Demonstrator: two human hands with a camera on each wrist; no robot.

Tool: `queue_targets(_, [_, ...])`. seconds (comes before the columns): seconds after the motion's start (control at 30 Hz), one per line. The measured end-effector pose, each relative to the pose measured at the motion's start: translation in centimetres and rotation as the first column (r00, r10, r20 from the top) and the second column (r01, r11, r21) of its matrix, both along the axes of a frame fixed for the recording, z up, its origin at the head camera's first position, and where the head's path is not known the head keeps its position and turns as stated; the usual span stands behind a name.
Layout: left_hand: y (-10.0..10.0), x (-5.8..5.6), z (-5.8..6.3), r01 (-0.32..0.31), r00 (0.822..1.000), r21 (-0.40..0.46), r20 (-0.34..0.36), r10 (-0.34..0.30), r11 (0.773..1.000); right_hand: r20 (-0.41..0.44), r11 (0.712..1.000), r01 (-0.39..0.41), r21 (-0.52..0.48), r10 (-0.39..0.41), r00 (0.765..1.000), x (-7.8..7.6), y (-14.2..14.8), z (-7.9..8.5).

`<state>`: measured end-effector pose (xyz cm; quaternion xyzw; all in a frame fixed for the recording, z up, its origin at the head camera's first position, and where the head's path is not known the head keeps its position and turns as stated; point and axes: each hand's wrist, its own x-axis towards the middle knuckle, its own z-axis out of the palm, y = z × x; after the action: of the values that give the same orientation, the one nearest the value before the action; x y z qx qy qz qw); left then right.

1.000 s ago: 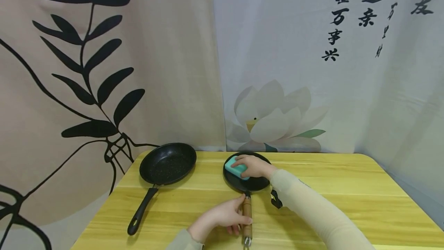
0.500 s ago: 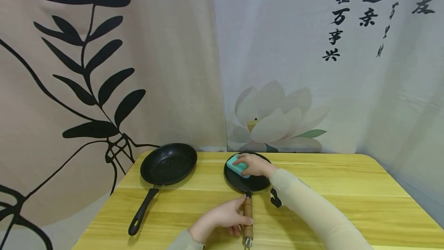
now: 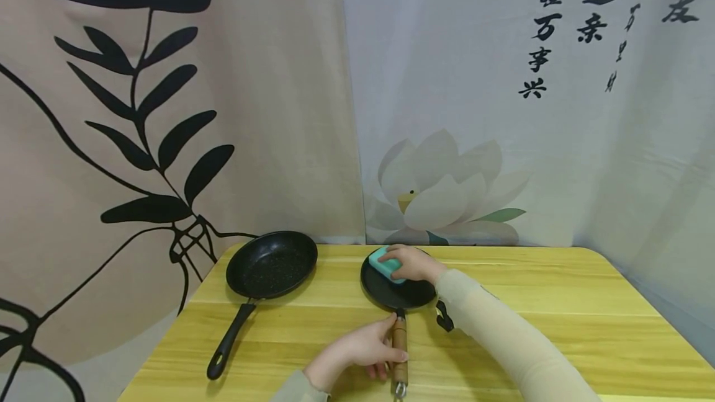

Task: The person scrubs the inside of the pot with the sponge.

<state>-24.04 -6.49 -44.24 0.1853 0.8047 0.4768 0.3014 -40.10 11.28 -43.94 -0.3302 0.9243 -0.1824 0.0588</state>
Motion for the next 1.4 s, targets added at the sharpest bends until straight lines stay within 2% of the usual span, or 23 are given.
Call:
queue_targets(0.73, [0.0,0.0,0.1,0.011,1.000,0.017,0.008,-0.011,1.000,0.020,0.997,0.077,0.005,-0.077,0.997,-0.3,2.4,0.2])
queue_targets(1.4, [-0.1,0.0,-0.1,-0.002,1.000,0.010,0.013,0.002,1.000,0.006,0.997,0.066,-0.039,-0.065,0.998,0.8,4.0,-0.1])
